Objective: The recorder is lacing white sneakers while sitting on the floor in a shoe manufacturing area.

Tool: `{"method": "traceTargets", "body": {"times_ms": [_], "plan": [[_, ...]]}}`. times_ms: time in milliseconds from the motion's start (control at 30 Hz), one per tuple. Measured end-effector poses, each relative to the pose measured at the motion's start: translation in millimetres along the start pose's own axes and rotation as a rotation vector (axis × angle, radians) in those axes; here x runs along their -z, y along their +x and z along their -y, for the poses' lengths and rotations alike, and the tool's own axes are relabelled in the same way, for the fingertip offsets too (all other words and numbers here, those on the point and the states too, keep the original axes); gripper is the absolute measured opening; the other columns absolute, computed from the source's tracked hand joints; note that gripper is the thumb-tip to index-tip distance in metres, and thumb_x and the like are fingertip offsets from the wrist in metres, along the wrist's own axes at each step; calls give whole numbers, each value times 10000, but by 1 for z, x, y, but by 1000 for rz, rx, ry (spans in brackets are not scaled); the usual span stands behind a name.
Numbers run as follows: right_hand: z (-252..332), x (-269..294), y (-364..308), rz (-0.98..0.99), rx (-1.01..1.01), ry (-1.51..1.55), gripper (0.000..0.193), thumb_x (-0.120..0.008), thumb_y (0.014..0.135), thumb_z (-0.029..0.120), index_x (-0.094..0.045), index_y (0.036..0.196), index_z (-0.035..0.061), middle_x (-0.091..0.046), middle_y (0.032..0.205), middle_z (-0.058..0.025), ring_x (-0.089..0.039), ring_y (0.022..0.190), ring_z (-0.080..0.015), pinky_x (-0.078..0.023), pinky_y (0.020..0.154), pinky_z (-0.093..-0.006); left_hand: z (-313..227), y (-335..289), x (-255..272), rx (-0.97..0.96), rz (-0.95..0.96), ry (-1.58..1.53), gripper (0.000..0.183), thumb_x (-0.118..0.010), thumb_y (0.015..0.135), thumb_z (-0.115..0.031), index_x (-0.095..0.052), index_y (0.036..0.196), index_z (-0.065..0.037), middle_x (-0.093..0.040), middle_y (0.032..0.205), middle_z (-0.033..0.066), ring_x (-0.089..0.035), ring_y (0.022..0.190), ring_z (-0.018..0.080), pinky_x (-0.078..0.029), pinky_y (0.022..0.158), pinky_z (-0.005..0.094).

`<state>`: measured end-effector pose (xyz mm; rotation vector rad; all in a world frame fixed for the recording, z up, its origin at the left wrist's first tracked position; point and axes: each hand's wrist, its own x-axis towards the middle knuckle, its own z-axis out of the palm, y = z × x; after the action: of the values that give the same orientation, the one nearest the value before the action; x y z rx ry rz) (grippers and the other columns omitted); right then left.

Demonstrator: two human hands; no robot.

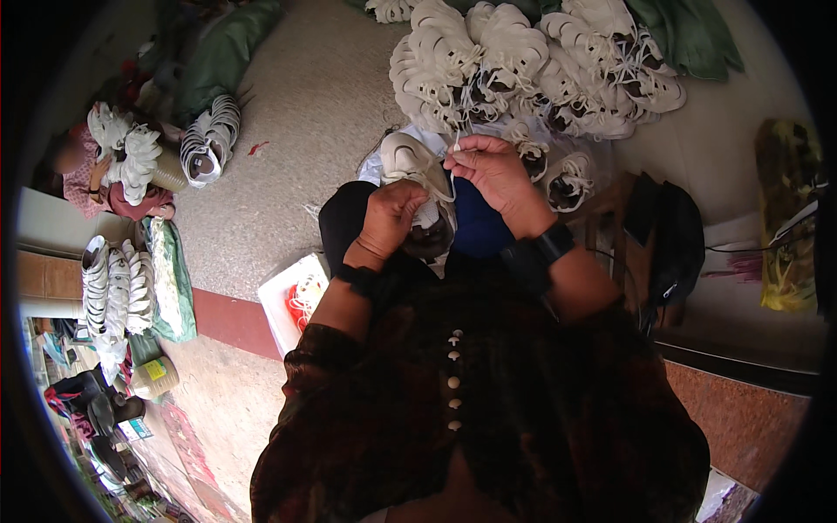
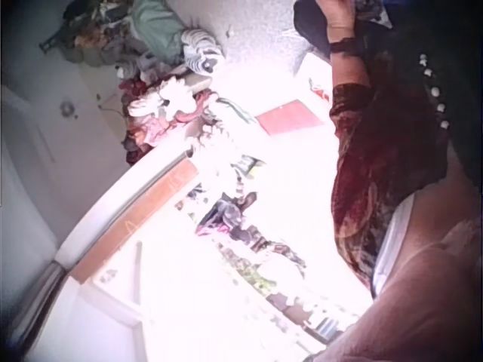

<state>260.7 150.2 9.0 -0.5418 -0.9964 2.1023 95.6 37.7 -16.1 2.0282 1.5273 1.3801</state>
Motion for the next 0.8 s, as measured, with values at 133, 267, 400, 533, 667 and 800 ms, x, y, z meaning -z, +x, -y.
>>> {"method": "traceTargets", "body": {"times_ms": [133, 267, 400, 533, 667, 800], "plan": [[-19, -14, -2, 76, -90, -137, 76, -579, 813, 32, -577, 863, -26, -624, 787, -119, -617, 691, -167, -497, 583, -221, -61, 5, 38, 154, 103, -403, 125, -608, 807, -111, -607, 814, 14, -603, 722, 52, -580, 655, 121, -464, 613, 223], [-16, -48, -7, 229, -101, -325, 96, -544, 848, 89, -572, 847, -3, -623, 767, -112, -560, 598, -88, -418, 475, -183, -66, 4, 47, 197, 54, -431, 86, -618, 800, -80, -622, 828, 1, -603, 731, 32, -565, 638, 99, -467, 599, 219], [-11, -70, -16, 341, -125, -438, 83, -506, 850, 49, -560, 813, -1, -589, 656, -76, -488, 496, -53, -351, 405, -170, -46, -4, 49, 424, -293, -548, 88, -628, 788, -43, -638, 868, -7, -607, 735, 25, -540, 646, 80, -451, 601, 206], [-11, -76, -20, 355, -144, -564, 85, -504, 846, 45, -554, 792, 2, -564, 625, -48, -482, 496, -53, -344, 421, -180, -45, -6, 47, 489, -313, -694, 134, -630, 779, -23, -630, 910, 8, -622, 779, 45, -537, 639, 79, -448, 581, 199], [-8, -76, -22, 427, -142, -660, 103, -512, 836, 47, -541, 748, 2, -532, 584, -22, -482, 496, -59, -358, 451, -207, -42, -11, 48, 614, -273, -860, 120, -627, 779, -24, -626, 895, 6, -626, 759, 46, -547, 626, 89, -453, 569, 200], [-10, -67, -21, 473, -126, -707, 118, -523, 828, 60, -553, 728, 5, -539, 576, -15, -478, 495, -58, -357, 450, -203, -33, -16, 46, 642, -197, -894, 63, -620, 785, -27, -621, 842, 1, -620, 731, 49, -548, 607, 96, -457, 562, 204]]}}
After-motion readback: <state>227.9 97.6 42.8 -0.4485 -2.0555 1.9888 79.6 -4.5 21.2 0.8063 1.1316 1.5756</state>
